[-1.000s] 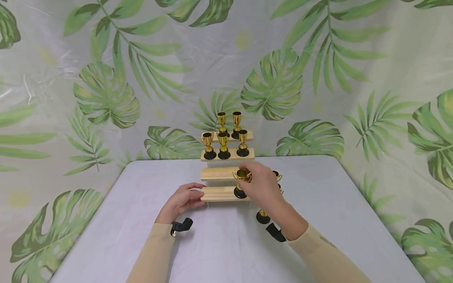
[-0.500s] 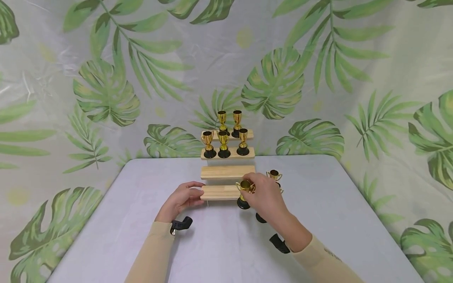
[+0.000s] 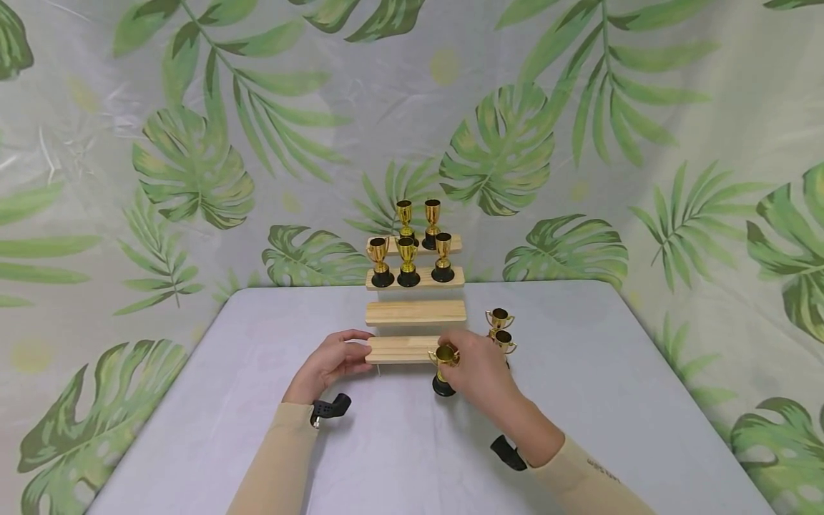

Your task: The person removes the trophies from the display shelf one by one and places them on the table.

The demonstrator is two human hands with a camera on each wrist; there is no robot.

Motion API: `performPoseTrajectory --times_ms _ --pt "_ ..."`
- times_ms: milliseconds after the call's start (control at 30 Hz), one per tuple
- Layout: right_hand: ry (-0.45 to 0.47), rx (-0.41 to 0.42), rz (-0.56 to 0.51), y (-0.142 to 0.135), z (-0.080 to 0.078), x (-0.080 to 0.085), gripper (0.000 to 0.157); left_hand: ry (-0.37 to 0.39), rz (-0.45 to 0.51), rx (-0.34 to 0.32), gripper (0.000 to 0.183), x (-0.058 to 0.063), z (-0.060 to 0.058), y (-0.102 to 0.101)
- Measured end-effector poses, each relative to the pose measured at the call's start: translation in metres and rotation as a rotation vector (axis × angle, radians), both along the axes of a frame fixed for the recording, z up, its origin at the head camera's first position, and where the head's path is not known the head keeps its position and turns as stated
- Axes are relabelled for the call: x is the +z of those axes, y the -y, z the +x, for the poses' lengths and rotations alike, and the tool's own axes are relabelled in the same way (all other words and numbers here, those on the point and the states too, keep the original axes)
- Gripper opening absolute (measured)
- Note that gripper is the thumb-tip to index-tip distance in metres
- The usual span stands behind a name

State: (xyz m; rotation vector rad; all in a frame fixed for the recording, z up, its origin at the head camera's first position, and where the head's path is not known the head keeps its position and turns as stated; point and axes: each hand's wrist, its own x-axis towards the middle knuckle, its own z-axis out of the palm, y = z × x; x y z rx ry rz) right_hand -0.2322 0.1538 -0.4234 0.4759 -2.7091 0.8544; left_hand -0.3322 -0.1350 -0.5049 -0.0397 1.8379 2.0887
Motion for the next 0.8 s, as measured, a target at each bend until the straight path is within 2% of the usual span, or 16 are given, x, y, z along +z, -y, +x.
performPoseTrajectory --times_ms 400,533,800 --pt "0.085 0.002 0.053 0.002 -0.006 -0.010 0.034 -0.005 0.007 0.006 0.036 -0.001 0.000 0.000" --pt "0.081 0.009 0.066 0.002 -0.008 -0.014 0.038 -0.008 0.007 0.006 0.037 -0.001 0.001 0.000" --pt "0.077 0.009 0.107 0.004 -0.012 -0.018 0.033 -0.009 0.001 -0.004 0.040 -0.001 0.000 0.000"
